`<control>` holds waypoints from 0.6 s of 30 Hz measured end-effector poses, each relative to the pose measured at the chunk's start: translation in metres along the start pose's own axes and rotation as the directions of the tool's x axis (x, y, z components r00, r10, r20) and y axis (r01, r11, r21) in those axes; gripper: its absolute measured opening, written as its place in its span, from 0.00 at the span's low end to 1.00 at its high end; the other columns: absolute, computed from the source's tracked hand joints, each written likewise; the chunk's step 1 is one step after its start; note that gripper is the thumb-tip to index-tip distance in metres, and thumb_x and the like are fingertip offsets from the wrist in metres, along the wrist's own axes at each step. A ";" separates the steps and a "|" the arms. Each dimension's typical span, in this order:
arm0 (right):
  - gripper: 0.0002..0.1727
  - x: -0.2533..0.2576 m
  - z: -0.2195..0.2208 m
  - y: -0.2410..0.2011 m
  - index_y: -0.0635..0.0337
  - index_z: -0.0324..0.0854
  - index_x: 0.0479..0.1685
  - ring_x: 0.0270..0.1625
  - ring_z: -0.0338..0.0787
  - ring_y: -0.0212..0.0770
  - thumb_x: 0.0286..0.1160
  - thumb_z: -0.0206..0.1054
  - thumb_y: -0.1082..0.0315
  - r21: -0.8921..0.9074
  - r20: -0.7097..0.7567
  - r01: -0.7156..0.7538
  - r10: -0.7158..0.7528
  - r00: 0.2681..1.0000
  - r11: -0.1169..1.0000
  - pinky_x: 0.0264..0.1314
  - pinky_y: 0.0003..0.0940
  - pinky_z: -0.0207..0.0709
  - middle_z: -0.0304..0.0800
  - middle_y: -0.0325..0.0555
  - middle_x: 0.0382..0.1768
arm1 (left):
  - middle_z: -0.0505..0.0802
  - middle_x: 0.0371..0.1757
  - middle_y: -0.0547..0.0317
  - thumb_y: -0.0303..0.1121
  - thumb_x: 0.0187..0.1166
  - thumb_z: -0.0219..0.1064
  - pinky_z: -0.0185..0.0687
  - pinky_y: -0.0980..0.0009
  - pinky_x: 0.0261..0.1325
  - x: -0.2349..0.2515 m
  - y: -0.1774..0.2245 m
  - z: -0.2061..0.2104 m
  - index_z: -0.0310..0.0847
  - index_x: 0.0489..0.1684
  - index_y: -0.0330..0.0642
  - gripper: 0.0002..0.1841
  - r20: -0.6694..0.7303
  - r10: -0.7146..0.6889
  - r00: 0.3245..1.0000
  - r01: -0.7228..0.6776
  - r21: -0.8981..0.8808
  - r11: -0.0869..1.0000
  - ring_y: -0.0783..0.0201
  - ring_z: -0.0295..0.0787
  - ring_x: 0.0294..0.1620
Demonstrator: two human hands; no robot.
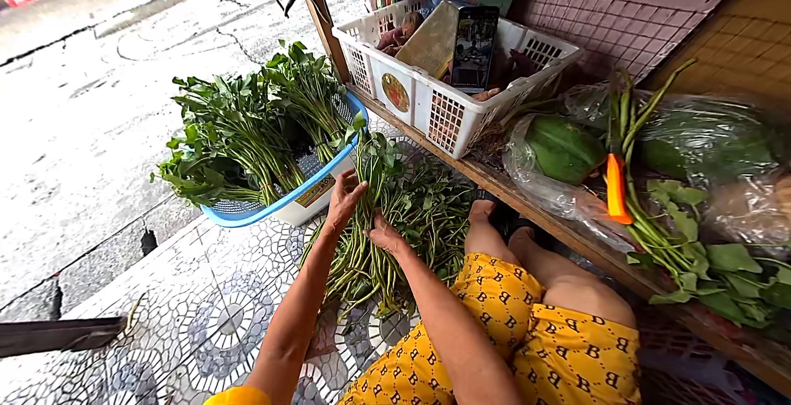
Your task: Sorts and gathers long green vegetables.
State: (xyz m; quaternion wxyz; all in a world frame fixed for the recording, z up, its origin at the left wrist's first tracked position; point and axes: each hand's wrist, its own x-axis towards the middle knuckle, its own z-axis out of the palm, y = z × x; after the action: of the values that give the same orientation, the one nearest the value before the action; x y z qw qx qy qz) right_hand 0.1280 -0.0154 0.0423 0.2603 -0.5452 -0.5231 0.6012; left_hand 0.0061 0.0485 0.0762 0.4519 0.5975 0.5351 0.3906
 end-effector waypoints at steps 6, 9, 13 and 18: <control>0.38 0.000 0.000 -0.002 0.65 0.55 0.87 0.71 0.80 0.50 0.73 0.61 0.83 0.149 -0.043 -0.011 0.017 0.999 0.989 0.74 0.44 0.73 0.75 0.65 0.74 | 0.89 0.56 0.44 0.30 0.90 0.59 0.89 0.60 0.53 0.013 0.010 -0.002 0.65 0.79 0.35 0.21 0.015 0.014 1.000 -0.012 -0.088 0.996 0.59 0.92 0.45; 0.39 0.001 -0.001 0.001 0.65 0.51 0.90 0.72 0.79 0.50 0.76 0.60 0.81 0.132 -0.036 -0.007 0.012 0.999 0.991 0.75 0.43 0.73 0.73 0.64 0.77 | 0.84 0.67 0.45 0.27 0.88 0.60 0.89 0.57 0.49 0.015 0.010 -0.003 0.43 0.94 0.51 0.36 0.007 0.061 0.998 -0.061 -0.002 0.998 0.56 0.91 0.42; 0.40 0.005 0.000 0.003 0.67 0.47 0.93 0.83 0.72 0.52 0.80 0.60 0.79 0.110 -0.057 0.019 -0.013 0.998 0.994 0.85 0.45 0.65 0.66 0.66 0.84 | 0.80 0.75 0.42 0.29 0.80 0.70 0.89 0.53 0.51 0.021 0.022 -0.012 0.49 0.93 0.49 0.41 0.011 0.137 0.991 -0.136 0.223 0.965 0.53 0.92 0.43; 0.40 0.003 -0.002 0.004 0.68 0.47 0.92 0.85 0.71 0.53 0.80 0.59 0.80 0.100 -0.100 -0.018 0.028 0.995 0.995 0.86 0.45 0.65 0.66 0.66 0.85 | 0.89 0.59 0.39 0.30 0.88 0.62 0.89 0.52 0.58 0.039 0.042 -0.031 0.72 0.70 0.30 0.18 0.174 0.173 0.969 -0.225 0.341 0.913 0.51 0.93 0.51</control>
State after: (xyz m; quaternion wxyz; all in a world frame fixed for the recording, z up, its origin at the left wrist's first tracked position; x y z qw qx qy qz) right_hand 0.1302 -0.0129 0.0377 0.3059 -0.5675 -0.4725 0.6009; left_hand -0.0065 0.0900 0.1251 0.3299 0.7471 0.5003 0.2877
